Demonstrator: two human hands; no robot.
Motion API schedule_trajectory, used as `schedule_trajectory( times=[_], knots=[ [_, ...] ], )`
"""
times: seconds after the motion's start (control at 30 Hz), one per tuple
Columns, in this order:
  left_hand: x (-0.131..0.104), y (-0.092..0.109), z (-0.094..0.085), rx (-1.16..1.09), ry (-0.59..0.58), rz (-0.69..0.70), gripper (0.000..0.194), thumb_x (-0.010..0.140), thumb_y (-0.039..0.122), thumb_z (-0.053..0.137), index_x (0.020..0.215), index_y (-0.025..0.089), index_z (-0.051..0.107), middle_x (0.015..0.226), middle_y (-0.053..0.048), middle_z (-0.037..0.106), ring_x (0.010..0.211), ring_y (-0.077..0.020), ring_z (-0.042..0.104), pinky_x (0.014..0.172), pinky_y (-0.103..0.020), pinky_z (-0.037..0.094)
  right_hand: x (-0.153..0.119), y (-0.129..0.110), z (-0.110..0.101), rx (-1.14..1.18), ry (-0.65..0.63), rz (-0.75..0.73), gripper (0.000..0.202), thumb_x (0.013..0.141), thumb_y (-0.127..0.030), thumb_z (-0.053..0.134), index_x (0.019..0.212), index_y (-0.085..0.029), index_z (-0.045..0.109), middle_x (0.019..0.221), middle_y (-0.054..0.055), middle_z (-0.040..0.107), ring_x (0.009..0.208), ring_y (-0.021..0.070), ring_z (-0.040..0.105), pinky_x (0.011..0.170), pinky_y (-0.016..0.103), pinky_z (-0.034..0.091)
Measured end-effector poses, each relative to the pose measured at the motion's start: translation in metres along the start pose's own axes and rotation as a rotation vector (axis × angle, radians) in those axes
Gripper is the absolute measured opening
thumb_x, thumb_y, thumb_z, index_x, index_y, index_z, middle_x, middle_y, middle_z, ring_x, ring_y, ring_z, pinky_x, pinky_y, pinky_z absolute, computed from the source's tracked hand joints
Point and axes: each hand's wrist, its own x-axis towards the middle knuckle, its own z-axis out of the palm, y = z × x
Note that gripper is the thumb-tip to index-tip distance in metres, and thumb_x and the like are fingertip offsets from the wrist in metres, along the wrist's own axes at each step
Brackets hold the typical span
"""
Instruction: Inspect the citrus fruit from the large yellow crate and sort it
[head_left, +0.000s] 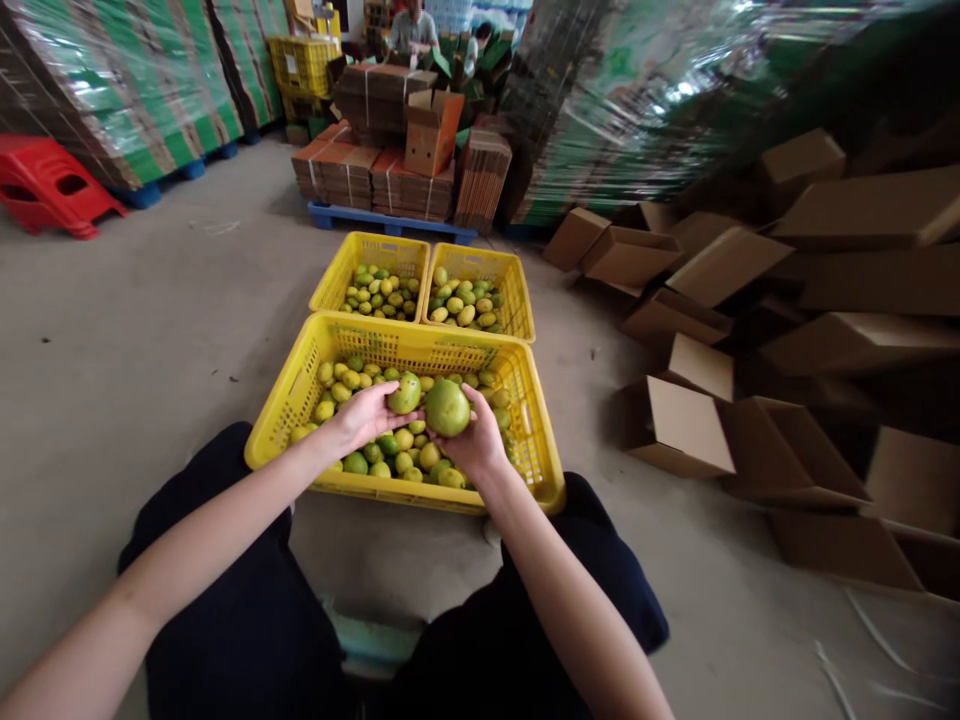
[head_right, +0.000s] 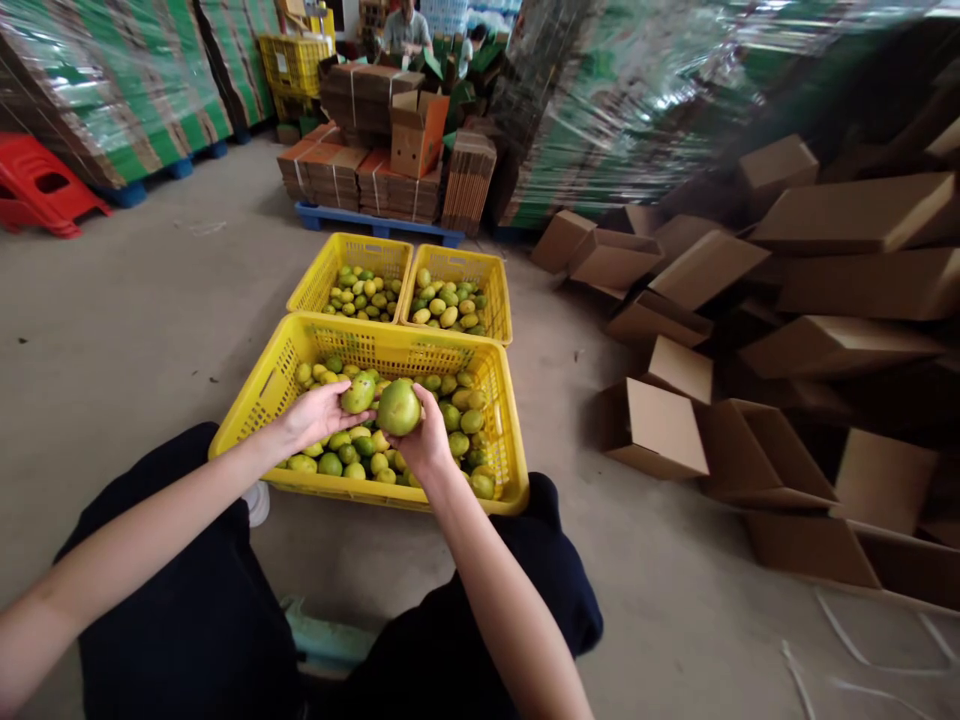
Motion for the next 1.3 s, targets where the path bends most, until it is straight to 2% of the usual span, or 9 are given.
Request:
schedule_trajectory(
  times=[0.13, 0.27, 0.37, 0.67, 0.8, 0.9, 1.03, 1.17, 1.3],
  knots=[
    [0.002, -0.003, -0.003, 0.09, -0.031, 0.119, 0.02, 0.091, 0.013, 0.045, 0.103, 0.011, 0.061, 0.103, -0.013, 0.071, 0.1, -0.0203, 0.068, 0.086, -0.032, 0.058, -0.001, 0.0, 0.002, -0.092, -0.086, -0.076, 0.024, 0.081, -0.04, 0.065, 0.087, -0.017, 0.067, 0.076, 0.004, 0.073, 0.066, 0.018, 0.066, 0.052, 0.026, 0.052],
    [-0.001, -0.007, -0.009, 0.418, -0.12, 0.515, 0.041, 0.073, 0.011, 0.073, 0.111, 0.02, 0.059, 0.119, -0.007, 0.064, 0.116, -0.0202, 0.059, 0.1, -0.03, 0.048, -0.011, -0.002, 0.005, -0.325, -0.028, -0.481, 0.041, 0.062, -0.023, 0.084, 0.1, -0.023, 0.069, 0.096, 0.0, 0.074, 0.089, 0.019, 0.067, 0.079, 0.029, 0.055],
    [-0.005, -0.008, -0.01, 0.559, -0.167, 0.685, 0.046, 0.067, 0.012, 0.079, 0.106, 0.02, 0.057, 0.113, -0.007, 0.062, 0.111, -0.0199, 0.059, 0.101, -0.03, 0.046, -0.019, -0.005, 0.004, -0.537, -0.015, -0.717, 0.06, 0.051, -0.008, 0.087, 0.105, -0.027, 0.071, 0.111, 0.0, 0.071, 0.103, 0.0204, 0.063, 0.096, 0.032, 0.05],
    [-0.01, -0.004, -0.01, 0.707, -0.117, 0.906, 0.041, 0.063, 0.012, 0.083, 0.099, 0.02, 0.063, 0.109, -0.006, 0.062, 0.111, -0.0205, 0.055, 0.105, -0.03, 0.038, -0.024, -0.01, 0.003, -0.649, -0.117, -0.855, 0.06, 0.051, -0.005, 0.085, 0.103, -0.028, 0.067, 0.115, 0.0, 0.067, 0.112, 0.0208, 0.059, 0.104, 0.034, 0.044],
    [-0.012, 0.002, -0.008, 0.564, -0.083, 0.723, 0.048, 0.058, 0.013, 0.087, 0.099, 0.019, 0.064, 0.103, -0.005, 0.066, 0.099, -0.0189, 0.061, 0.091, -0.028, 0.047, -0.021, -0.011, 0.001, -0.499, -0.103, -0.71, 0.051, 0.055, -0.014, 0.086, 0.099, -0.028, 0.063, 0.096, -0.004, 0.071, 0.091, 0.0178, 0.065, 0.08, 0.028, 0.055],
    [-0.011, 0.005, -0.009, 0.417, -0.103, 0.394, 0.042, 0.068, 0.024, 0.084, 0.104, 0.016, 0.064, 0.085, -0.005, 0.069, 0.077, -0.0169, 0.066, 0.072, -0.026, 0.053, -0.014, -0.01, -0.004, -0.405, -0.097, -0.344, 0.026, 0.074, -0.042, 0.074, 0.089, -0.025, 0.061, 0.069, -0.003, 0.069, 0.055, 0.0155, 0.061, 0.044, 0.024, 0.048],
    [-0.005, 0.002, -0.014, 0.313, -0.161, 0.058, 0.033, 0.083, 0.041, 0.071, 0.093, 0.01, 0.067, 0.065, -0.009, 0.068, 0.056, -0.0177, 0.066, 0.056, -0.026, 0.054, -0.002, -0.008, -0.01, -0.36, -0.169, 0.087, 0.047, 0.084, -0.064, 0.049, 0.081, -0.018, 0.063, 0.055, 0.006, 0.066, 0.036, 0.0164, 0.053, 0.029, 0.025, 0.035],
    [-0.003, -0.002, -0.015, 0.217, -0.154, 0.036, 0.027, 0.084, 0.034, 0.071, 0.096, 0.011, 0.065, 0.074, -0.011, 0.071, 0.064, -0.0179, 0.069, 0.064, -0.028, 0.057, 0.0, -0.009, -0.008, -0.242, -0.163, 0.057, 0.036, 0.087, -0.052, 0.052, 0.086, -0.017, 0.064, 0.06, 0.005, 0.069, 0.042, 0.0169, 0.057, 0.034, 0.026, 0.042],
    [-0.006, 0.0, -0.011, 0.206, -0.093, 0.268, 0.046, 0.065, 0.008, 0.084, 0.101, 0.017, 0.058, 0.089, -0.003, 0.071, 0.079, -0.0137, 0.07, 0.078, -0.026, 0.056, -0.007, -0.009, 0.001, -0.117, -0.115, -0.13, 0.011, 0.079, -0.025, 0.061, 0.087, -0.019, 0.064, 0.073, 0.001, 0.071, 0.061, 0.017, 0.064, 0.053, 0.027, 0.054]
  ],
)
